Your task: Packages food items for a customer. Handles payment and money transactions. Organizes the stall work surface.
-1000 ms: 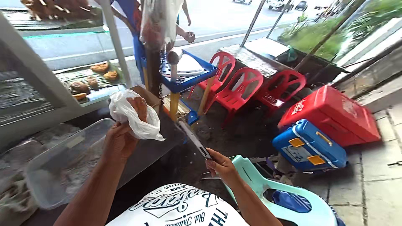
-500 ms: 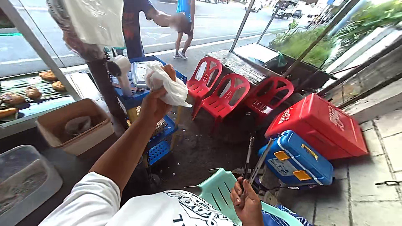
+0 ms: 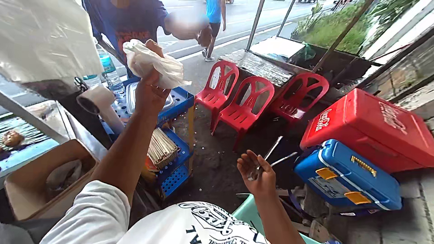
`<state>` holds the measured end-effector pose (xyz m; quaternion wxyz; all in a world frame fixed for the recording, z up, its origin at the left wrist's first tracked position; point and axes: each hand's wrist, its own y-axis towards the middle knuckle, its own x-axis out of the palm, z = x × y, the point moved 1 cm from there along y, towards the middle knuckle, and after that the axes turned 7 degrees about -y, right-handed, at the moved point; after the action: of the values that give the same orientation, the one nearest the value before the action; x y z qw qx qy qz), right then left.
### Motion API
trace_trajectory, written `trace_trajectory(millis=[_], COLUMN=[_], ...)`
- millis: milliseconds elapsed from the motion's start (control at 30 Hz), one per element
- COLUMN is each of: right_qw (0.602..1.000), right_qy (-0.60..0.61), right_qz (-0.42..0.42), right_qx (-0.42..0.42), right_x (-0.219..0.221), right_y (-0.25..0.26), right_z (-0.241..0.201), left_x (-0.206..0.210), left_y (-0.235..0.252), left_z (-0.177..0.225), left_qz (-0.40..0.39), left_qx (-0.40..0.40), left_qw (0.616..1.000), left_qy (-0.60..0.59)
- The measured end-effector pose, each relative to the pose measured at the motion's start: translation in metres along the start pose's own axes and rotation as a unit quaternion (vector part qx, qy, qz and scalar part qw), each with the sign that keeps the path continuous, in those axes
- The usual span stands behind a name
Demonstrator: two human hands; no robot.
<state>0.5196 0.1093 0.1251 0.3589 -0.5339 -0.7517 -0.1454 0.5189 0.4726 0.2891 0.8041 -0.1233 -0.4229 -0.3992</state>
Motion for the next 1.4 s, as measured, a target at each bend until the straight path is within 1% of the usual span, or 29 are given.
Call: trace_trajectory(millis=[100, 200, 300, 400, 467, 633, 700, 733, 833, 900, 967, 1033, 1067, 1133, 1267, 1367, 1400], right_qw=[0.999, 0.997, 0.992, 0.990, 0.989, 0.989, 0.984, 0.979, 0.956, 0.954, 0.961, 0.959, 0.961, 0.965, 0.962, 0.952, 0.949], right_qy=[0.031, 0.025, 0.044, 0.063, 0.063, 0.119, 0.148, 0.167, 0.211, 0.184, 0.119, 0.052, 0.037, 0.046, 0.077, 0.069, 0.066], right_qz=[-0.036, -0.072, -0.117, -0.125, -0.132, -0.088, -0.100, -0.119, -0.206, -0.234, -0.245, -0.274, -0.261, -0.220, -0.094, -0.056, -0.050], right_qx=[-0.004, -0.016, -0.021, -0.027, -0.033, -0.019, -0.012, -0.011, 0.015, 0.035, 0.044, 0.060, 0.079, 0.134, 0.246, 0.293, 0.304], right_x=[0.043, 0.083, 0.113, 0.141, 0.156, 0.174, 0.175, 0.176, 0.172, 0.159, 0.139, 0.111, 0.098, 0.075, 0.042, 0.032, 0.031], right_y=[0.058, 0.112, 0.153, 0.192, 0.220, 0.277, 0.295, 0.302, 0.319, 0.328, 0.336, 0.342, 0.345, 0.356, 0.370, 0.369, 0.367], right_z=[-0.003, -0.004, -0.002, -0.001, -0.001, 0.000, -0.004, -0.007, -0.018, -0.024, -0.029, -0.034, -0.035, -0.033, -0.018, -0.009, -0.007], left_x=[-0.003, -0.003, -0.008, -0.006, -0.004, -0.004, -0.001, 0.000, 0.007, 0.016, 0.027, 0.035, 0.037, 0.043, 0.045, 0.047, 0.047], left_y=[0.030, 0.052, 0.066, 0.073, 0.077, 0.088, 0.096, 0.101, 0.115, 0.126, 0.140, 0.153, 0.158, 0.166, 0.180, 0.189, 0.191], left_z=[-0.004, -0.011, -0.019, -0.018, -0.015, -0.018, -0.025, -0.029, -0.047, -0.061, -0.076, -0.095, -0.103, -0.116, -0.130, -0.138, -0.143], left_qz=[-0.038, -0.036, -0.031, -0.026, -0.033, -0.021, -0.023, -0.027, -0.026, -0.040, -0.025, -0.016, -0.013, 0.001, 0.009, 0.031, 0.050], left_qx=[0.019, 0.026, 0.019, 0.013, 0.027, 0.052, 0.059, 0.065, 0.083, 0.092, 0.095, 0.097, 0.100, 0.108, 0.142, 0.159, 0.158], left_qw=[0.998, 0.998, 0.998, 0.999, 0.998, 0.998, 0.998, 0.997, 0.996, 0.995, 0.995, 0.995, 0.995, 0.994, 0.989, 0.986, 0.986], left_qy=[-0.043, -0.047, -0.047, -0.046, -0.043, -0.037, -0.022, -0.016, -0.007, 0.007, 0.017, 0.000, -0.007, -0.016, -0.039, -0.038, -0.029])
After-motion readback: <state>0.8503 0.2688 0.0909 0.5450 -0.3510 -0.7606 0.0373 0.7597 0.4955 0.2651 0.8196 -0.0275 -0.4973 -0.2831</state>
